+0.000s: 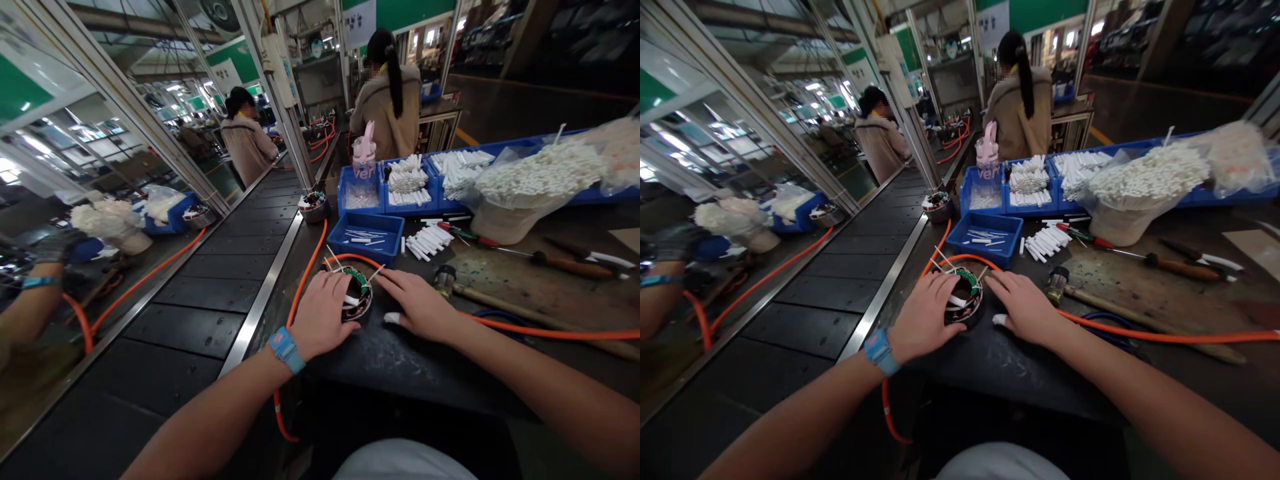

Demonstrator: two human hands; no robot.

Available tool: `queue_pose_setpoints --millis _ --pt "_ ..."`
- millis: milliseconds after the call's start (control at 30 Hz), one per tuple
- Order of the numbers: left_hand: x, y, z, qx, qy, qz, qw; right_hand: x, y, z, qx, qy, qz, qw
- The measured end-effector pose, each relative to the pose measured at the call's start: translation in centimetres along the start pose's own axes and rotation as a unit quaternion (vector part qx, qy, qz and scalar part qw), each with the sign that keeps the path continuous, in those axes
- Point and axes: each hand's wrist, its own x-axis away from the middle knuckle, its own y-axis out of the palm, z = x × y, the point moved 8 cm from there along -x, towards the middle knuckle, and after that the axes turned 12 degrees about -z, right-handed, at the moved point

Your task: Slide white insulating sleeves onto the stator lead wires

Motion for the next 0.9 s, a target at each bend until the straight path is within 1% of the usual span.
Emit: queue_pose_setpoints --millis 67,133,200,267,367,433,500,567,600,633,667,700,767,800,833,900 --pt "0.0 0.2 -0.2 -0.027 -0.004 -0.009 1.000 -0.4 -0.4 -1.0 -0.075 -0.051 0.034 0.995" --pt "0.2 0.9 -0.2 -0.049 0.006 -0.029 0.998 -1.1 -0.1 -1.8 -0.119 -0.079 0.052 0.988" --pt "0.4 1.6 -0.1 -0.065 0.017 -0.039 0.997 -2.0 0.6 -2.5 -0.138 -0.093 0.059 0.984" --pt "0.6 2.0 0.3 -0.076 0.020 -0.035 0.996 -2.9 1.4 -2.8 -0.144 -0.099 0.064 0.982" --pt "0.6 2.1 0.6 -0.062 -0.013 -0.016 0.998 -3.9 2.0 -2.9 -0.154 -0.115 0.068 0.979" --pt "0.8 1.5 0.5 -0.009 -0.020 0.004 1.000 -4.2 1.9 -2.6 -0.174 -0.129 0.067 0.974" --pt "1.3 0.4 0.2 0.076 0.014 0.023 0.997 -3.8 1.4 -2.3 -0.196 -0.139 0.065 0.968" --pt "2.5 -1.3 -0.9 0.151 0.055 0.048 0.986 -2.8 1.0 -1.7 -0.213 -0.124 0.063 0.967" --pt "3.1 -2.1 -2.0 0.165 0.060 0.064 0.982 -2.2 0.8 -1.4 -0.217 -0.106 0.066 0.968" --pt "3.7 -2.8 -3.1 0.153 0.057 0.075 0.984 -1.5 0.6 -1.1 -0.219 -0.083 0.073 0.970" --pt "4.1 -3.1 -3.9 0.117 0.064 0.068 0.989 -0.9 0.3 -1.0 -0.218 -0.065 0.084 0.970" --pt "4.2 -3.0 -4.5 0.074 0.076 0.046 0.993 -0.2 -0.1 -1.2 -0.214 -0.056 0.099 0.970" --pt "3.7 -1.9 -5.0 -0.003 0.119 -0.019 0.993 0.6 -0.9 -2.4 -0.200 -0.066 0.125 0.970" --pt "3.2 -1.2 -5.0 -0.024 0.143 -0.047 0.988 0.7 -1.3 -3.4 -0.190 -0.077 0.127 0.970" --pt "2.5 -0.7 -4.9 -0.031 0.164 -0.066 0.984 0.7 -1.5 -4.3 -0.179 -0.085 0.124 0.972" --pt "1.1 -0.1 -4.3 -0.014 0.188 -0.082 0.979 0.1 -1.7 -5.7 -0.157 -0.083 0.107 0.978"
